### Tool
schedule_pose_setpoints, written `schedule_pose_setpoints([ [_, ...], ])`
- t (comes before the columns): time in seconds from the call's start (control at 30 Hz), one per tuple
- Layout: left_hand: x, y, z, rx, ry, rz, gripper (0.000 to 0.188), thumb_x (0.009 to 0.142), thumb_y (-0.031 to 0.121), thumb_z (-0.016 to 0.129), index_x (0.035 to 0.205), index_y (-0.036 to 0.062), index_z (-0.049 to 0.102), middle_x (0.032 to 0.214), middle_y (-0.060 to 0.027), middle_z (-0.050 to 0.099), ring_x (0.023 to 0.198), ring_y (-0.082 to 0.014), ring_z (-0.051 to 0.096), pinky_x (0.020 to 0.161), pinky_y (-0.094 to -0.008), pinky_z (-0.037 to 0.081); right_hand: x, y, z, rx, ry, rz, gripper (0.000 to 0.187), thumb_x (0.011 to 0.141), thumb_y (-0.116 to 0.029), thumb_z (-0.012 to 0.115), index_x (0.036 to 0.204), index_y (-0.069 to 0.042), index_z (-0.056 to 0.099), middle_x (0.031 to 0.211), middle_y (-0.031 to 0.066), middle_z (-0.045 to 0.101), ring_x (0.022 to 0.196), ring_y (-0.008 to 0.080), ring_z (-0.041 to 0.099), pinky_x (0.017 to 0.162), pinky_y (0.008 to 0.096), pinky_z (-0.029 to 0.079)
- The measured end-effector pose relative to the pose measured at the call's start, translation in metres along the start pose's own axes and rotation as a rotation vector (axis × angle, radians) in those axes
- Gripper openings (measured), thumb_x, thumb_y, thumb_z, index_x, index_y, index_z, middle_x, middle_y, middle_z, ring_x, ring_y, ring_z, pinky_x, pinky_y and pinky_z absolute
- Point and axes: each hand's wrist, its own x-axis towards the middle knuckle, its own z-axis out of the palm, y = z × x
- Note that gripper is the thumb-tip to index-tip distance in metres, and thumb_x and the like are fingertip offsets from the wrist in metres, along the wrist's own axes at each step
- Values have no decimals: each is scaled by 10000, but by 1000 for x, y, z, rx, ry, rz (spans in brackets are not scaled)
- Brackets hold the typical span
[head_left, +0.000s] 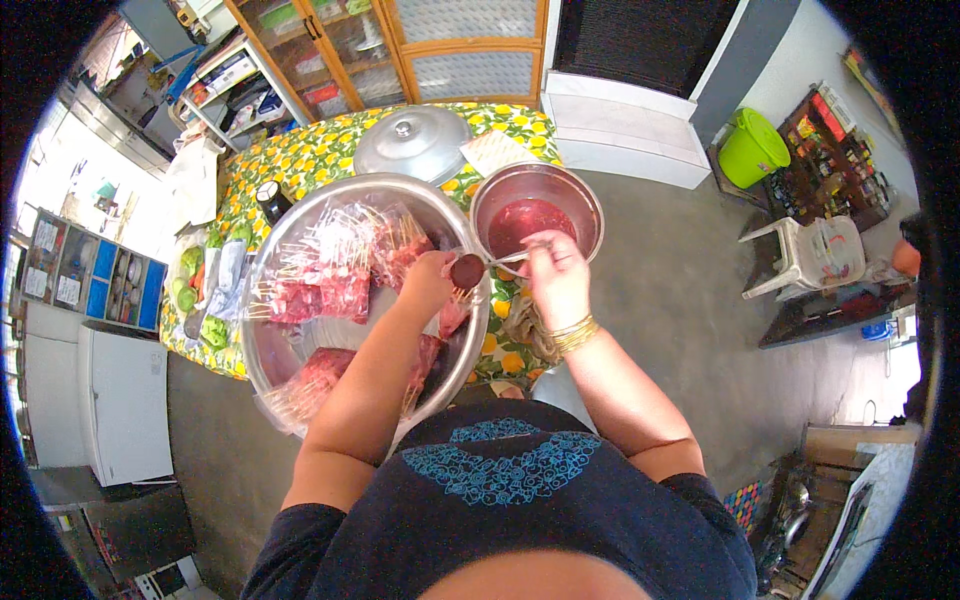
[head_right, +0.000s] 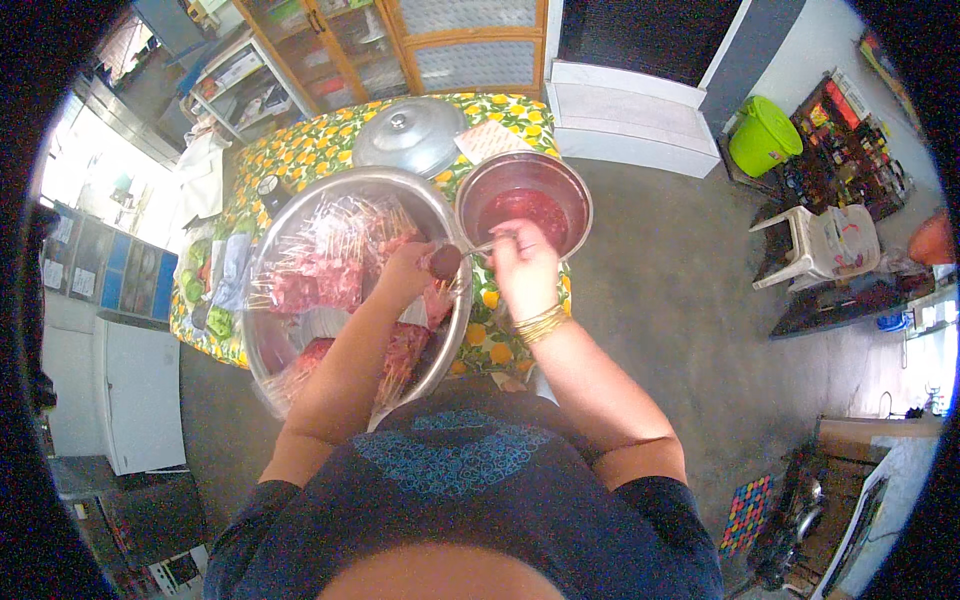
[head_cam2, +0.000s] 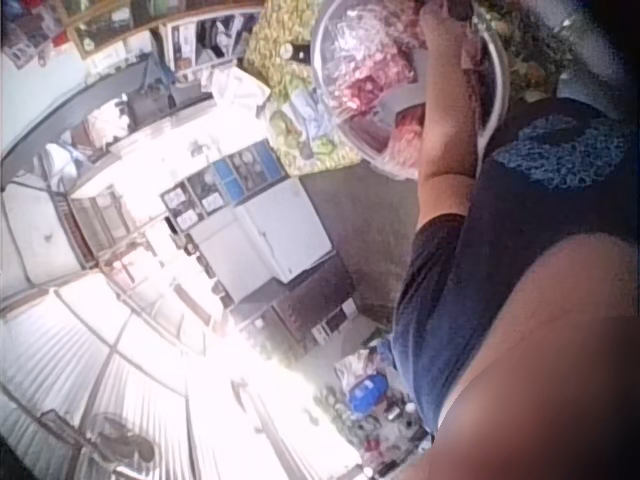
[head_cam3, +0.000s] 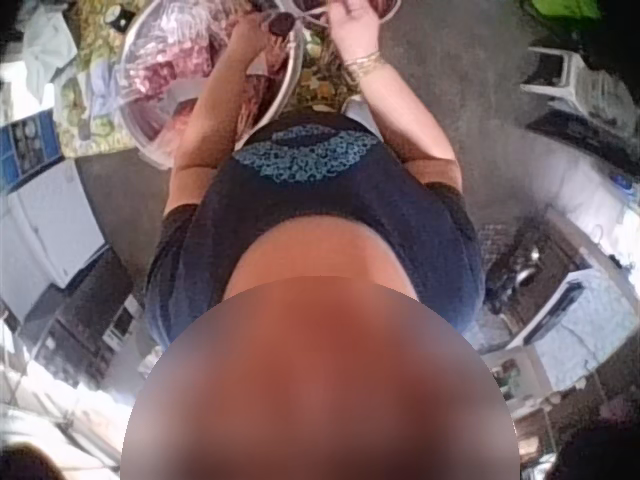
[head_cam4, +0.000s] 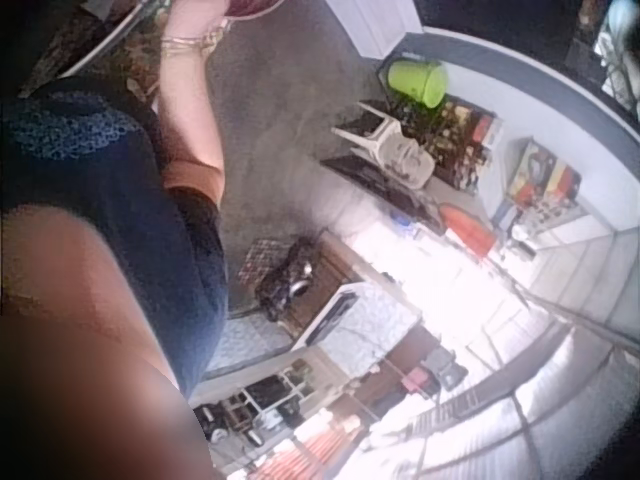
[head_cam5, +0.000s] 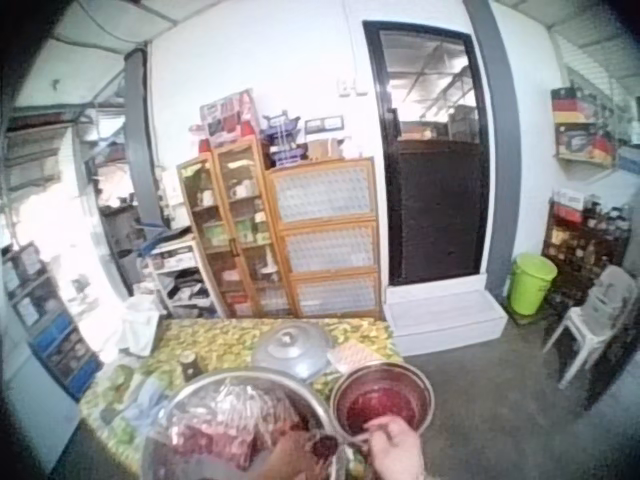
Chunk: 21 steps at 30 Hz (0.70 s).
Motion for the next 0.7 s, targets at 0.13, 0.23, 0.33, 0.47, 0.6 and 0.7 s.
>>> schedule_pose_setpoints([
  [0.13, 0, 9, -6, -10, -54, 8, 425, 762, -17, 604, 1178, -17, 688, 1215, -256, 654, 1187, -392, 607, 1034, -417, 469, -20, 0, 24, -475, -125, -320, 74, 909, -36, 643, 981, -34, 660, 791, 154, 663, 686, 243, 681, 646, 342, 539],
  [0.23, 2, 10, -9, -86, -118, -42, 430, 756, -24, 603, 1177, -15, 692, 1203, -262, 656, 1185, -382, 612, 1031, -406, 470, -25, -2, 33, -575, -190, -434, 133, 897, -63, 631, 1025, -30, 641, 872, 222, 678, 814, 391, 689, 720, 436, 550],
  [0.33, 4, 12, -13, -215, -235, -121, 426, 763, -23, 608, 1179, -10, 697, 1176, -265, 664, 1173, -373, 623, 1017, -400, 477, -26, 0, 35, -660, -234, -466, 164, 901, -81, 612, 1056, -30, 628, 895, 232, 683, 867, 430, 671, 756, 489, 542],
  [0.47, 1, 22, -19, -121, -230, -121, 433, 772, -24, 609, 1196, -2, 695, 1166, -259, 671, 1161, -371, 631, 1002, -400, 485, -14, 8, 32, -626, -116, -493, 131, 927, -84, 596, 1040, -25, 631, 846, 217, 675, 806, 415, 675, 729, 464, 547],
  [0.6, -2, 19, -15, -54, -94, -50, 453, 776, -34, 604, 1219, 5, 685, 1202, -252, 659, 1165, -377, 628, 1009, -405, 485, 20, 16, 4, -376, 40, -131, 101, 969, -75, 540, 985, -36, 631, 729, 91, 654, 623, 174, 653, 590, 323, 522],
  [0.7, 3, 8, -8, -16, -105, -64, 456, 790, -18, 609, 1240, 13, 676, 1224, -250, 650, 1164, -389, 623, 1014, -410, 485, 58, 28, -29, -233, 149, -18, 115, 977, -89, 533, 965, -51, 642, 731, 74, 664, 590, 145, 637, 556, 316, 499],
])
